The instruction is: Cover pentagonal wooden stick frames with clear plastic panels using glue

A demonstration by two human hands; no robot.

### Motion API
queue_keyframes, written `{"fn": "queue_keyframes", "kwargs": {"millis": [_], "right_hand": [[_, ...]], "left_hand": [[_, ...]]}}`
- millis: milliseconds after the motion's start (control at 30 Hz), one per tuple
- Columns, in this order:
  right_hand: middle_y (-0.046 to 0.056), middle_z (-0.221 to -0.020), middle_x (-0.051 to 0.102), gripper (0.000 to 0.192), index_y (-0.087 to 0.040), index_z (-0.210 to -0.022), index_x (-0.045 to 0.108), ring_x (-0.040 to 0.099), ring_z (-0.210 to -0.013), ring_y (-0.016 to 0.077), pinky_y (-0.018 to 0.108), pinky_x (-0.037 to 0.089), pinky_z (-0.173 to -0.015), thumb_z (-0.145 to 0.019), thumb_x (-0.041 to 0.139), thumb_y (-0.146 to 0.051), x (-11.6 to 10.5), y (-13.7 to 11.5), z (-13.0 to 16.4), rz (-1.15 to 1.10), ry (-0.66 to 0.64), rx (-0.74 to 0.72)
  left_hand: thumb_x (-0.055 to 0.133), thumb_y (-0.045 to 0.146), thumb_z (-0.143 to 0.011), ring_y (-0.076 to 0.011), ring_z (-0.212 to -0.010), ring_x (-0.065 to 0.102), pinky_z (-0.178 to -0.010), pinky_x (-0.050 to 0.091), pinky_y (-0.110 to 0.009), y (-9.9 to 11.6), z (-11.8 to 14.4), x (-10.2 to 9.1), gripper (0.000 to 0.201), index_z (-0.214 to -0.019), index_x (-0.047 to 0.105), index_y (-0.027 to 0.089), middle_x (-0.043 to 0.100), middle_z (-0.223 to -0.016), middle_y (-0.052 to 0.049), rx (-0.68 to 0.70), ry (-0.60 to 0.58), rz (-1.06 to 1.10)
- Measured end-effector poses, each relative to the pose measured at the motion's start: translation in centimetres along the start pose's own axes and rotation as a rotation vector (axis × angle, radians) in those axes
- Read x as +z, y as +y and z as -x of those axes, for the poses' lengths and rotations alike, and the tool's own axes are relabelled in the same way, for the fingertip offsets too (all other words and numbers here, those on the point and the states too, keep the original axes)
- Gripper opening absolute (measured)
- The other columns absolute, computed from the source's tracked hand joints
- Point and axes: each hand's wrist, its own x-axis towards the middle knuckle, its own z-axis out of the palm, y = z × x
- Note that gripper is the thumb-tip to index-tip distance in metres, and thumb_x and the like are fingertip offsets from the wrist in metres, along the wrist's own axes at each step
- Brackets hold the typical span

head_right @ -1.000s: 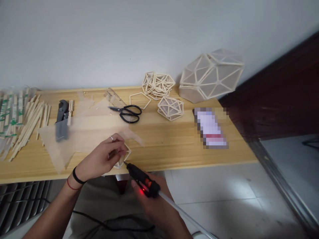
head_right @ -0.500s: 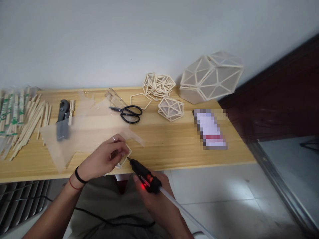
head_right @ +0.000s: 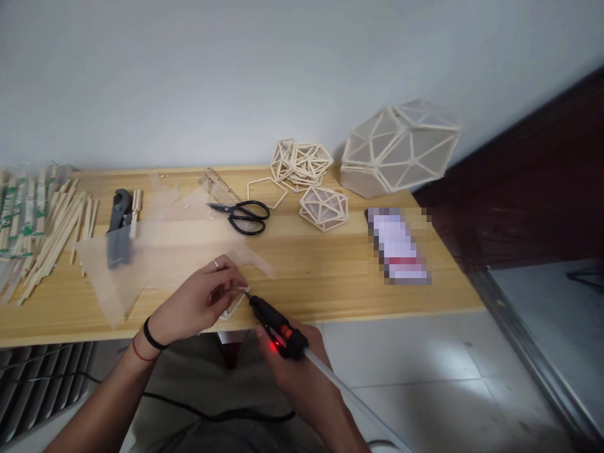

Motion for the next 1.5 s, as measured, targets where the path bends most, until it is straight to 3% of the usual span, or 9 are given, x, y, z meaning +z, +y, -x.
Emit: {"fn": "queue_keyframes", "kwargs": {"millis": [100,200,367,667,900,1100,1233,1500], "right_hand": [[0.001,-0.055,0.059,0.031,-0.027,-0.062,0.06,0.057,-0.051,0.02,0.03,0.044,-0.048,-0.089,0.059,-0.042,-0.1,-0.3,-0.1,-0.032,-0.021,0.039],[0.0,-0.054,0.059,0.031,-0.027,-0.06,0.058,0.058,-0.052,0.0202,0.029,0.045,-0.049,-0.086,0.063,-0.041,-0.1,-1.0,0.0,0.007,0.047,0.114],[-0.001,-0.054,0.059,0.031,-0.026,-0.057,0.058,0.059,-0.054,0.0196,0.027,0.047,-0.051,-0.084,0.064,-0.041,0.0,-1.8,0.1,0.058,0.137,0.185],[0.002,-0.054,0.061,0.037,-0.027,-0.058,0.062,0.061,-0.054,0.0215,0.029,0.047,-0.051,-0.085,0.062,-0.052,-0.2,-1.1,-0.2,0.016,0.059,0.155],[0.002,-0.057,0.063,0.038,-0.025,-0.066,0.066,0.062,-0.056,0.0215,0.03,0.047,-0.056,-0.086,0.061,-0.057,-0.7,-1.4,-0.1,-0.013,0.021,0.157],[-0.001,-0.057,0.058,0.04,-0.026,-0.062,0.059,0.059,-0.053,0.0198,0.03,0.046,-0.054,-0.083,0.064,-0.059,-1.0,-1.1,0.1,-0.001,0.08,0.237],[-0.001,-0.059,0.057,0.04,-0.026,-0.064,0.059,0.06,-0.056,0.0195,0.029,0.048,-0.059,-0.086,0.06,-0.059,-1.2,-1.0,0.0,0.0,0.051,0.218],[-0.002,-0.059,0.054,0.039,-0.026,-0.064,0.057,0.06,-0.055,0.019,0.028,0.047,-0.056,-0.083,0.061,-0.059,-1.2,-1.5,0.2,0.012,0.064,0.284]], "left_hand": [[0.055,0.003,-0.092,-0.0143,-0.078,0.059,-0.067,0.049,-0.027,-0.1,0.0,0.2,0.024,-0.103,0.072,0.016,0.061,-0.101,-0.006,0.003,0.008,-0.012],[0.055,0.005,-0.093,-0.0156,-0.081,0.06,-0.07,0.051,-0.029,-0.4,0.0,0.4,0.024,-0.105,0.073,0.016,0.062,-0.102,-0.007,0.027,0.017,-0.041],[0.049,0.001,-0.093,-0.021,-0.097,0.063,-0.087,0.055,-0.036,-0.7,0.1,0.5,0.037,-0.116,0.074,0.016,0.064,-0.106,-0.01,0.079,0.024,-0.074],[0.048,0.0,-0.094,-0.0224,-0.102,0.065,-0.093,0.057,-0.04,-0.6,0.6,0.5,0.04,-0.119,0.075,0.018,0.068,-0.11,-0.011,0.069,0.05,-0.077],[0.046,-0.007,-0.086,-0.0274,-0.123,0.06,-0.106,0.053,-0.048,-0.5,2.1,1.6,0.056,-0.13,0.071,0.018,0.064,-0.127,-0.014,0.094,0.099,-0.178],[0.049,-0.005,-0.086,-0.0304,-0.12,0.057,-0.103,0.054,-0.052,0.5,3.5,2.2,0.064,-0.143,0.062,0.022,0.063,-0.132,-0.013,0.114,0.108,-0.327],[0.05,-0.002,-0.089,-0.0321,-0.122,0.056,-0.103,0.054,-0.055,0.8,4.7,2.6,0.066,-0.15,0.056,0.023,0.061,-0.136,-0.013,0.089,0.099,-0.397],[0.05,0.0,-0.093,-0.031,-0.132,0.053,-0.111,0.052,-0.052,1.1,6.7,2.7,0.062,-0.15,0.055,0.022,0.059,-0.14,-0.013,0.077,0.091,-0.427]]}}
